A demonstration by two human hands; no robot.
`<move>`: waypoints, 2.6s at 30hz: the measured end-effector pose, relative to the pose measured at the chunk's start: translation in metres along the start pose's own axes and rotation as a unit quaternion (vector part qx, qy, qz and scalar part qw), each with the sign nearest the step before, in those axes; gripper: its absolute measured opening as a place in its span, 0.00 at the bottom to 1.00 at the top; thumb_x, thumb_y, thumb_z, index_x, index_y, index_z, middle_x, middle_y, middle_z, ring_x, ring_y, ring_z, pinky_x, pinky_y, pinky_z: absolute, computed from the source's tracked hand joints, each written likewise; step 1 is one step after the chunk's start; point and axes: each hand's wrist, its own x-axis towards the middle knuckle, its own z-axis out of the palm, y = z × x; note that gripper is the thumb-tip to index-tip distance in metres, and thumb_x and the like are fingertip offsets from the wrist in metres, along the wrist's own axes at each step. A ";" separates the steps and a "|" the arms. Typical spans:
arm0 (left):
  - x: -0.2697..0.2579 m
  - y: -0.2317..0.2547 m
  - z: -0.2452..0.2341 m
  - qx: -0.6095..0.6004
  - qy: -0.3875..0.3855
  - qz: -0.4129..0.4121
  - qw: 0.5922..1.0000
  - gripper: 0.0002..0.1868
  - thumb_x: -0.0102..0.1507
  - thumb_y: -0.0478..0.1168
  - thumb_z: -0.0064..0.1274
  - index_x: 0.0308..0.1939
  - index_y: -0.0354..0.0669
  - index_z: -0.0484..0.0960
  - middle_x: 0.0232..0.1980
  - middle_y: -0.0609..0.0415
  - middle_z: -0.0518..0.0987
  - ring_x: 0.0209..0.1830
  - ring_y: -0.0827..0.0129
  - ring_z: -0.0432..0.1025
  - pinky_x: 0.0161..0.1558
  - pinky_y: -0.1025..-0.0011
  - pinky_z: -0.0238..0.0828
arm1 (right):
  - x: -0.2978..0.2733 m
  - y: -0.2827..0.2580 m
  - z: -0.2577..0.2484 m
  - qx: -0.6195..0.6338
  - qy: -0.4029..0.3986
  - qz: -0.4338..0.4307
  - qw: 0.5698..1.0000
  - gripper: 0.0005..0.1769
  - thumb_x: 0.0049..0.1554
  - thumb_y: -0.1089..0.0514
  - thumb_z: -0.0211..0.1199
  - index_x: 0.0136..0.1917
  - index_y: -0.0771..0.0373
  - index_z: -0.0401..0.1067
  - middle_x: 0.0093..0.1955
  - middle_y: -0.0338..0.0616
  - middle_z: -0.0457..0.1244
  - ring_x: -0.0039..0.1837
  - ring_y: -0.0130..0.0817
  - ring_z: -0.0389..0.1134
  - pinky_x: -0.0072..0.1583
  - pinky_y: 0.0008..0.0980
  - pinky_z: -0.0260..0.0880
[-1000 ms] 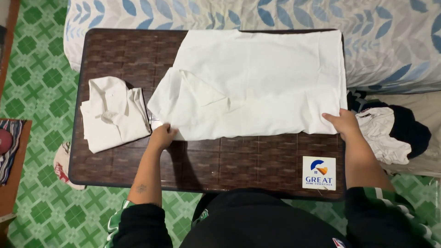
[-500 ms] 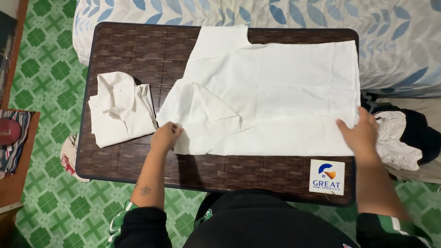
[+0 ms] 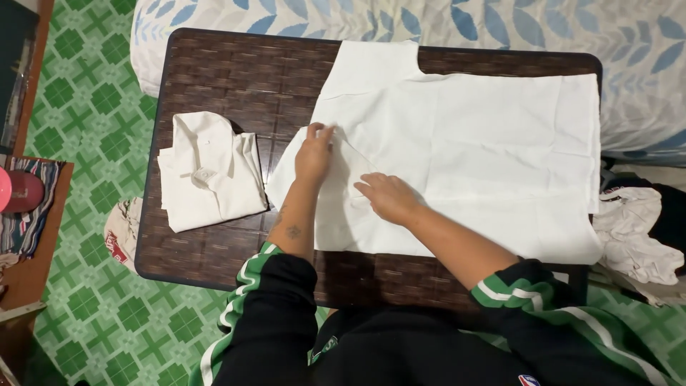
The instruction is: The recorder folds several white shirts on a small table and then places them into a closet.
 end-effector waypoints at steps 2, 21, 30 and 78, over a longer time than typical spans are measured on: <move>0.014 -0.013 0.012 0.012 0.009 0.010 1.000 0.17 0.66 0.34 0.53 0.58 0.54 0.81 0.61 0.50 0.72 0.55 0.49 0.78 0.56 0.55 0.78 | 0.012 0.006 0.006 0.009 0.009 0.010 1.000 0.23 0.60 0.61 0.58 0.69 0.55 0.69 0.70 0.46 0.62 0.73 0.43 0.61 0.68 0.42 0.64; -0.153 -0.075 0.021 0.143 -0.133 0.053 0.979 0.18 0.57 0.52 0.59 0.52 0.68 0.86 0.60 0.63 0.77 0.58 0.58 0.75 0.57 0.54 0.72 | -0.134 0.022 0.032 0.123 0.054 0.101 0.986 0.28 0.49 0.62 0.61 0.64 0.51 0.72 0.68 0.42 0.64 0.73 0.48 0.61 0.71 0.53 0.59; -0.088 -0.034 0.034 0.200 -0.107 0.122 0.966 0.32 0.61 0.53 0.59 0.70 0.62 0.72 0.63 0.55 0.75 0.73 0.54 0.63 0.73 0.43 0.52 | -0.240 0.201 0.059 -0.034 0.038 0.372 0.927 0.36 0.56 0.52 0.55 0.78 0.40 0.63 0.74 0.33 0.60 0.82 0.42 0.49 0.80 0.63 0.31; 0.150 -0.074 0.099 0.112 0.156 -0.179 0.965 0.35 0.63 0.68 0.51 0.69 0.58 0.74 0.59 0.54 0.73 0.64 0.53 0.68 0.65 0.28 0.49 | -0.168 0.323 -0.004 -0.069 0.087 0.434 0.894 0.39 0.62 0.54 0.50 0.85 0.45 0.49 0.89 0.38 0.37 0.86 0.45 0.37 0.72 0.59 0.52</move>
